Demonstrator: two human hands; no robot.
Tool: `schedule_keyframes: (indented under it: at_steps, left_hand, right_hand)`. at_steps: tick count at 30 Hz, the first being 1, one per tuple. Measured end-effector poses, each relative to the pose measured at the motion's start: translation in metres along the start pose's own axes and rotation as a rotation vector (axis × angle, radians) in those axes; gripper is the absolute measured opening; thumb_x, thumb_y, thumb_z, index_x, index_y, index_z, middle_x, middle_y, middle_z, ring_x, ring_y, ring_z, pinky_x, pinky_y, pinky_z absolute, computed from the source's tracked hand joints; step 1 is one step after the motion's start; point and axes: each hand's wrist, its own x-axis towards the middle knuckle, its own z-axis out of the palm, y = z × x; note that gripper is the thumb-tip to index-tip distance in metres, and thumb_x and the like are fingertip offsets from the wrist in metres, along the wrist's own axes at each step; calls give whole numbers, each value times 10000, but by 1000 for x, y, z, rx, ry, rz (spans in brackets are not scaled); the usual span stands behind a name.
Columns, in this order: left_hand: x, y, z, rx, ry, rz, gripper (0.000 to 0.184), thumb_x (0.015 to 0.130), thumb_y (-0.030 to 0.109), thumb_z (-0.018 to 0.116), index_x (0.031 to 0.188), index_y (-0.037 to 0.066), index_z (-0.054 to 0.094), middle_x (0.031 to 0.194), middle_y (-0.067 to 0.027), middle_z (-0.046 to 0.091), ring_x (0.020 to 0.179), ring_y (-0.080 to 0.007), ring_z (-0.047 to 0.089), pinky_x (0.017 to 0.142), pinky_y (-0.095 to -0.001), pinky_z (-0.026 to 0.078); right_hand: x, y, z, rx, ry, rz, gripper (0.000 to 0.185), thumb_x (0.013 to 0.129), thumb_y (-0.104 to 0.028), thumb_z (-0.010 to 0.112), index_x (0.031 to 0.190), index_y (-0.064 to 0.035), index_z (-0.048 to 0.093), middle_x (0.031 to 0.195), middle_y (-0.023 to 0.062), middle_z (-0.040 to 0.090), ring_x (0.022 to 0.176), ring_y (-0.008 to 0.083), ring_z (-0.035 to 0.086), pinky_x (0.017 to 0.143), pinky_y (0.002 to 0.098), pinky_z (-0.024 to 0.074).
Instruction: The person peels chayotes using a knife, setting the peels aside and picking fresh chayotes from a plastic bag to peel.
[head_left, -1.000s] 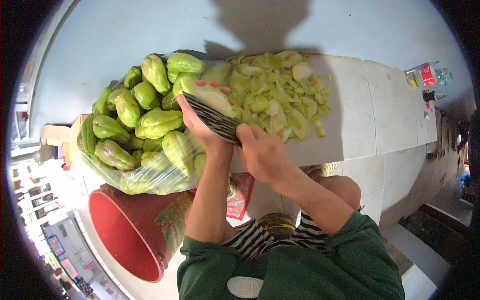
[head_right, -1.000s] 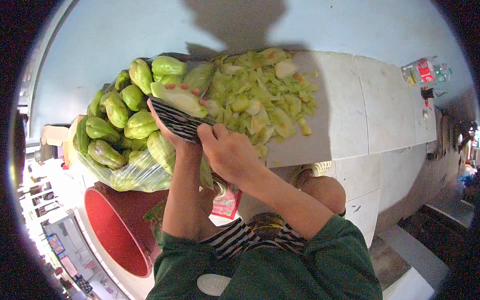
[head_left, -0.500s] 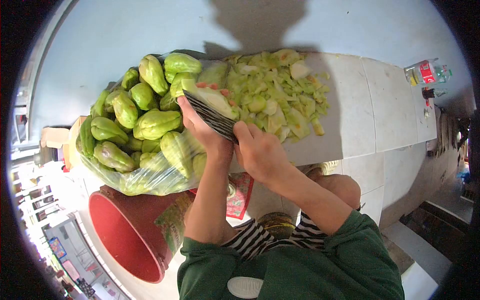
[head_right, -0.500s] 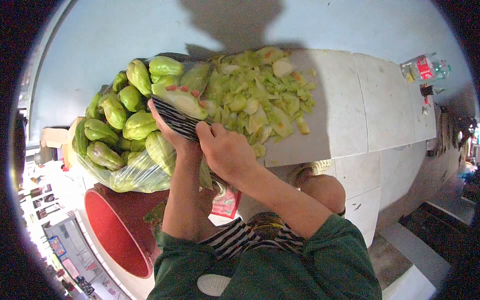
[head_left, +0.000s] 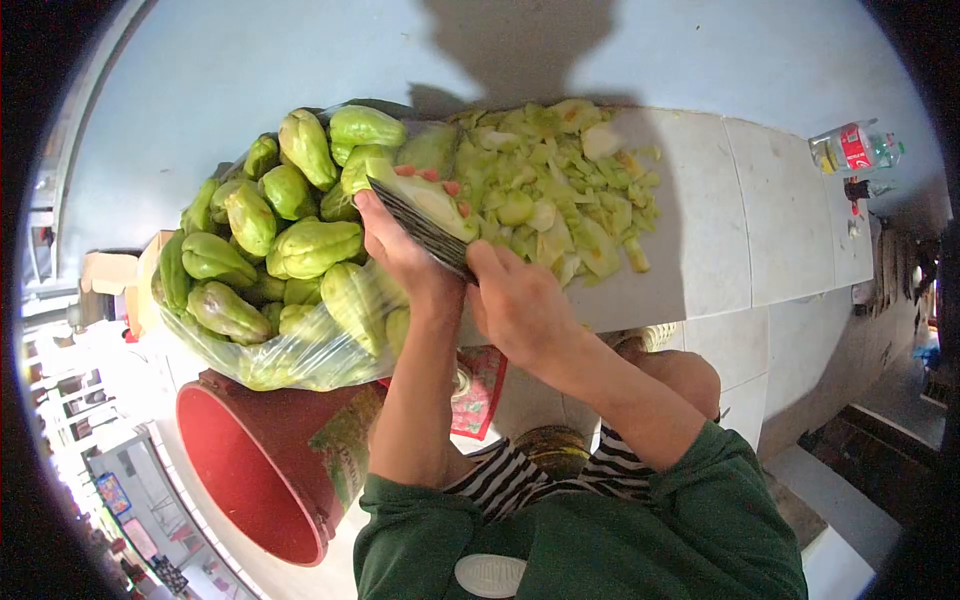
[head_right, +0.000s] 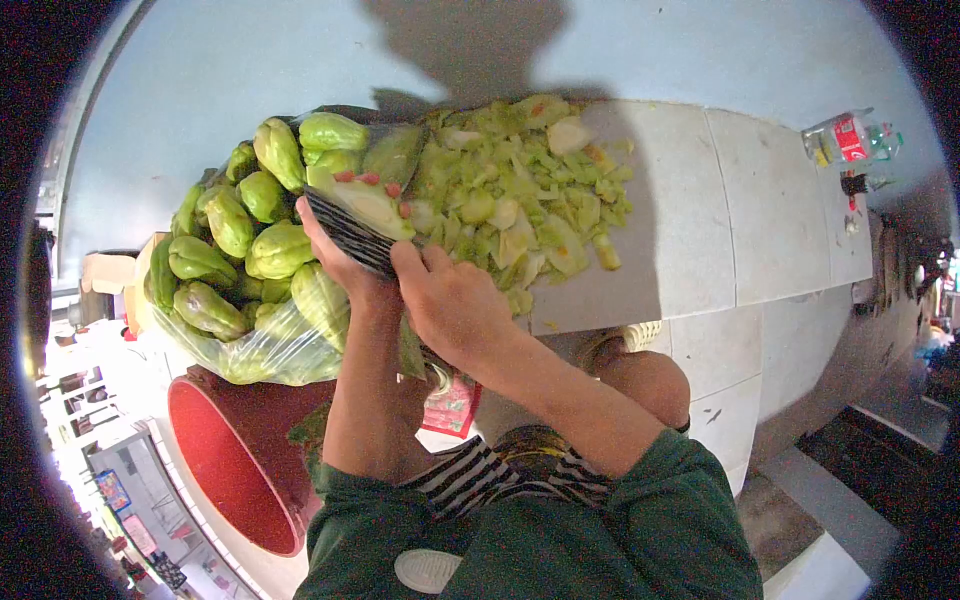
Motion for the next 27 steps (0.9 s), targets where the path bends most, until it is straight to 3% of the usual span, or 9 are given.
schedule_keyframes:
  at_steps: [3,5,12,14,17,20,21,23,27]
  left_hand:
    - [1,4,3,30,4,-15,524,977,516,304,1072,39,498,926,-173,590,776,-321,607,619,-417,513]
    - [3,4,5,-2,32,-13,535,995,476,286,1041,-7,512,861,-164,595,696,-276,613,551,-375,497]
    - [4,9,7,28,-10,4,513,1007,436,278,1009,-13,527,830,-164,605,678,-269,611,558,-375,497]
    - [5,8,7,66,-18,49,507,1021,388,259,973,-26,548,809,-148,609,667,-252,607,588,-359,501]
    - [12,4,-4,147,-68,69,521,988,452,272,1032,6,536,860,-177,617,710,-310,611,661,-410,512]
    - [21,0,-20,187,-107,99,504,993,436,291,1077,13,553,928,-159,633,781,-292,625,737,-400,515]
    - [20,2,-19,186,-106,100,504,993,436,291,1077,13,553,928,-159,633,781,-292,625,737,-400,515]
    - [18,6,-16,73,-74,2,484,996,422,319,1126,22,559,988,-131,641,860,-269,630,799,-386,508]
    - [14,15,-12,2,-177,-99,464,994,412,351,1153,28,556,1006,-105,639,902,-256,628,817,-379,506]
  right_hand:
    - [3,3,-4,108,41,7,181,835,-99,556,974,-39,456,745,189,596,633,390,628,554,458,525]
    - [5,5,-6,234,34,62,150,854,-64,568,941,-21,453,703,218,562,671,428,583,557,497,428]
    - [17,13,-33,345,45,52,127,875,-100,584,882,-3,503,630,197,553,567,400,562,492,439,398]
    - [19,15,-38,385,-73,144,151,859,-116,616,888,12,543,650,196,578,550,360,572,484,394,411]
    - [20,19,-44,371,-59,136,223,851,-147,646,968,30,579,685,200,609,569,308,607,511,357,440]
    - [21,23,-48,380,-27,91,314,851,-167,659,1072,41,580,684,174,623,567,228,605,534,319,457]
    - [21,25,-51,379,-28,90,314,851,-167,659,1072,41,580,684,174,623,567,228,605,534,319,457]
    - [23,29,-59,441,-85,148,312,855,-203,636,1056,31,589,723,223,621,642,363,622,579,412,473]
    - [21,44,-59,345,-74,145,374,853,-236,644,1103,35,579,754,221,628,654,332,624,599,398,476]
